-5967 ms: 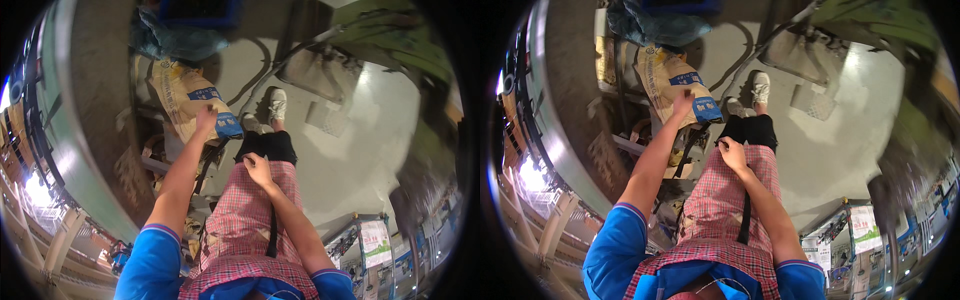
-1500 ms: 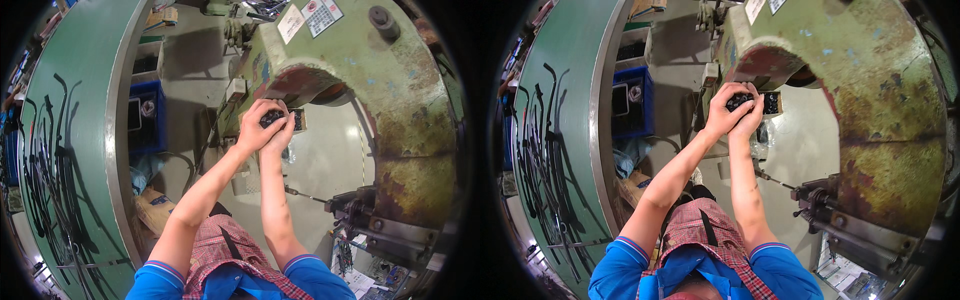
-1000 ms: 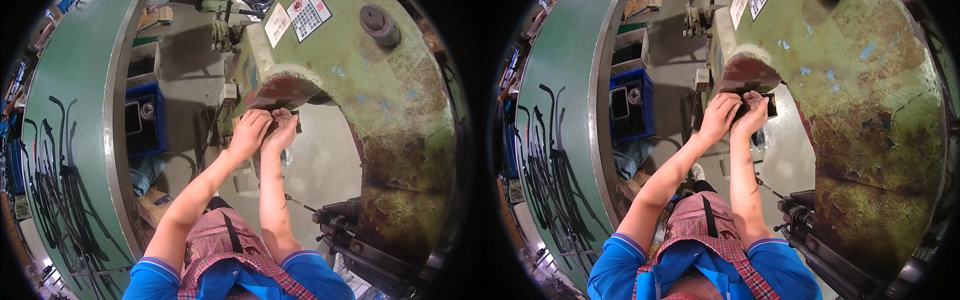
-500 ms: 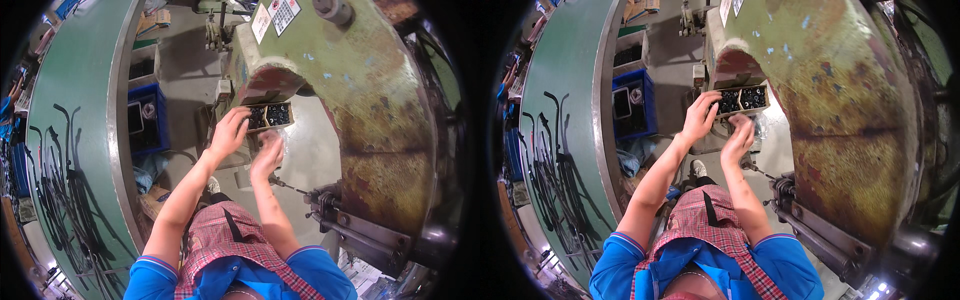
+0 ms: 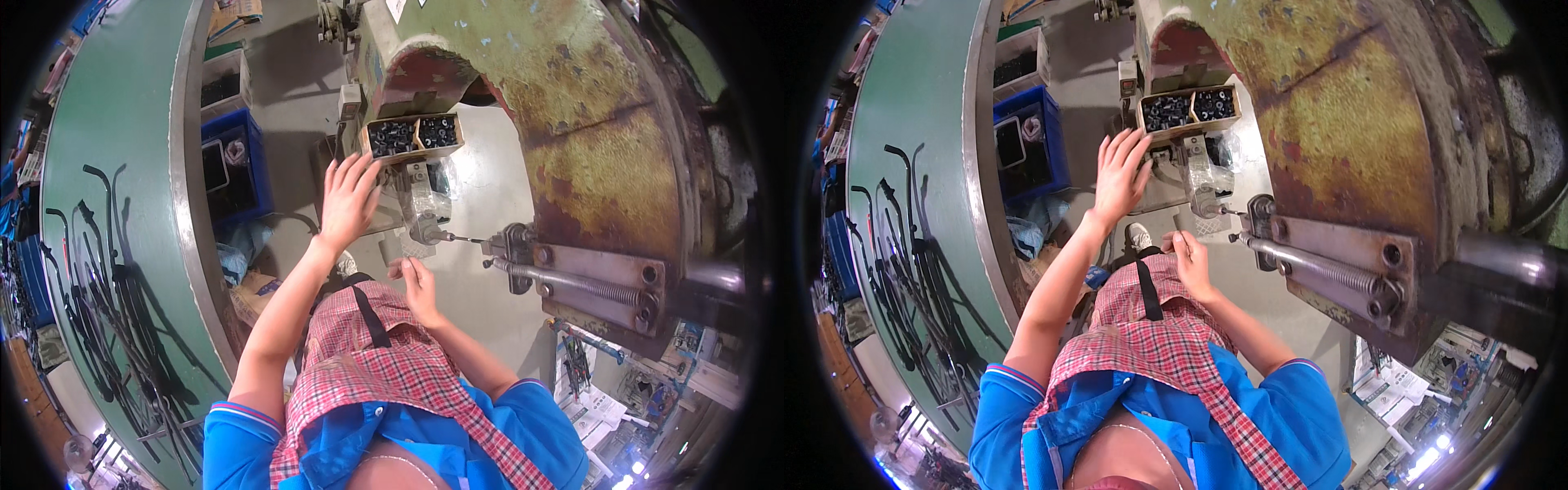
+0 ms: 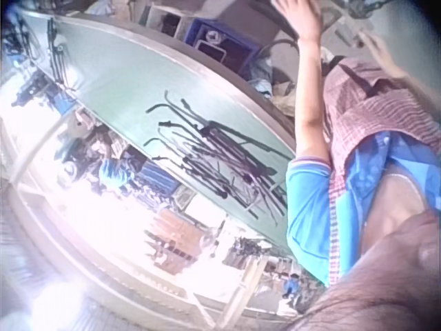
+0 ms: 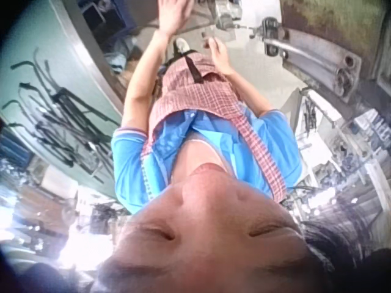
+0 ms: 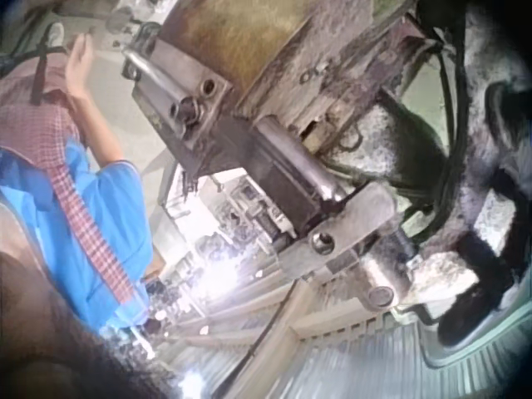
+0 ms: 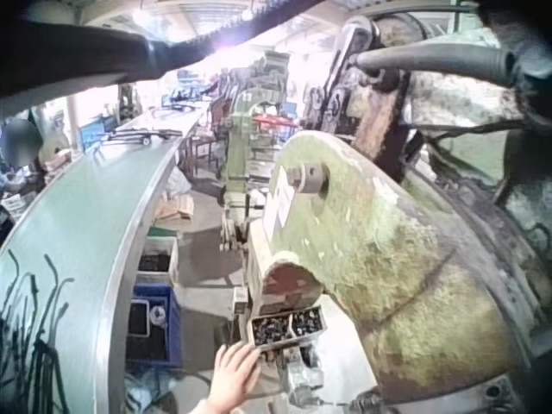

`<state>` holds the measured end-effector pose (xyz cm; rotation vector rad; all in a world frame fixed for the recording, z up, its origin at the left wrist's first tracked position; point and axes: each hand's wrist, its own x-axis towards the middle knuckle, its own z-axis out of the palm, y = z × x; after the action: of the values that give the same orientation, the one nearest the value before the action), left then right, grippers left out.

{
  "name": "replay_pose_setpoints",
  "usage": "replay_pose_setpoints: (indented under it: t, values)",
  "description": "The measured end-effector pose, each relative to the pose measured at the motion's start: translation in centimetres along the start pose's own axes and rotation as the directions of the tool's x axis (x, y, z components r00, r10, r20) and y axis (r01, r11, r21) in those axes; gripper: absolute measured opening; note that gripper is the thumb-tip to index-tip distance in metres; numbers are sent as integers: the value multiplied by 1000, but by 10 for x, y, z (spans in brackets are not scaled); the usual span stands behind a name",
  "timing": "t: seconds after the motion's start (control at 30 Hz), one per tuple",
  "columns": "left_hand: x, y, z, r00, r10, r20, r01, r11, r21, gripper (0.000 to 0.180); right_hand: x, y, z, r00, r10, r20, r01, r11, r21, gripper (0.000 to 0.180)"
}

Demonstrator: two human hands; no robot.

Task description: The person assembles metal frames by inserting them into a press machine, activating the press, and removing the finished frames. They place the assembled frames onto a nearby cart and repeat the process with additional frames from the workbench.

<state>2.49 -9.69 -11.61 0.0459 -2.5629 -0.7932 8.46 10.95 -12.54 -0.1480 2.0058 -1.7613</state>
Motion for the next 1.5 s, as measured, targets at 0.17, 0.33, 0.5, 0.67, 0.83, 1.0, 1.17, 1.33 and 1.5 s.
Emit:
replay_pose_setpoints:
  t: [0.17, 0.33, 0.5, 0.67, 0.83, 1.0, 1.17, 1.33, 1.5]
  values:
    - [-110, -3, -28, 968, -221, 120, 232, 969, -84, 39, 3, 14, -7, 992, 10, 130, 4, 994, -108, 26]
    - [-233, 27, -73, 846, -495, 196, 518, 851, -90, 32, 22, 13, 35, 920, -7, 392, 118, 958, -260, 21]
    - [-280, 74, -122, 735, -673, -82, 669, 740, -69, 27, 34, -10, 118, 615, 10, 788, 238, 951, -197, 17]
    - [-324, 112, -175, 392, -687, -611, 824, 558, -99, 25, -1, -53, 235, 158, -204, 966, 696, 718, 38, 20]
    - [-406, 137, -205, -127, -407, -904, 954, 199, -224, 33, -76, -79, 350, -350, -377, 858, 817, 324, 476, 60]
    - [-513, 65, -203, -657, -597, -460, 430, 205, -880, 68, -124, -90, 498, -488, -256, 834, 869, -230, 438, 77]
    - [-515, 38, -258, -491, -862, -121, -309, 303, -902, 31, -142, -81, 581, -477, 116, 871, 793, -372, 483, 83]
    - [-557, 93, -265, -573, -805, -152, -233, 338, -912, 28, -145, -94, 586, -601, 111, 792, 750, -264, 606, 30]
    - [-624, 258, -261, -562, -822, -96, -137, 207, -969, 46, -185, -90, 512, -719, 329, 613, 561, -246, 790, 21]
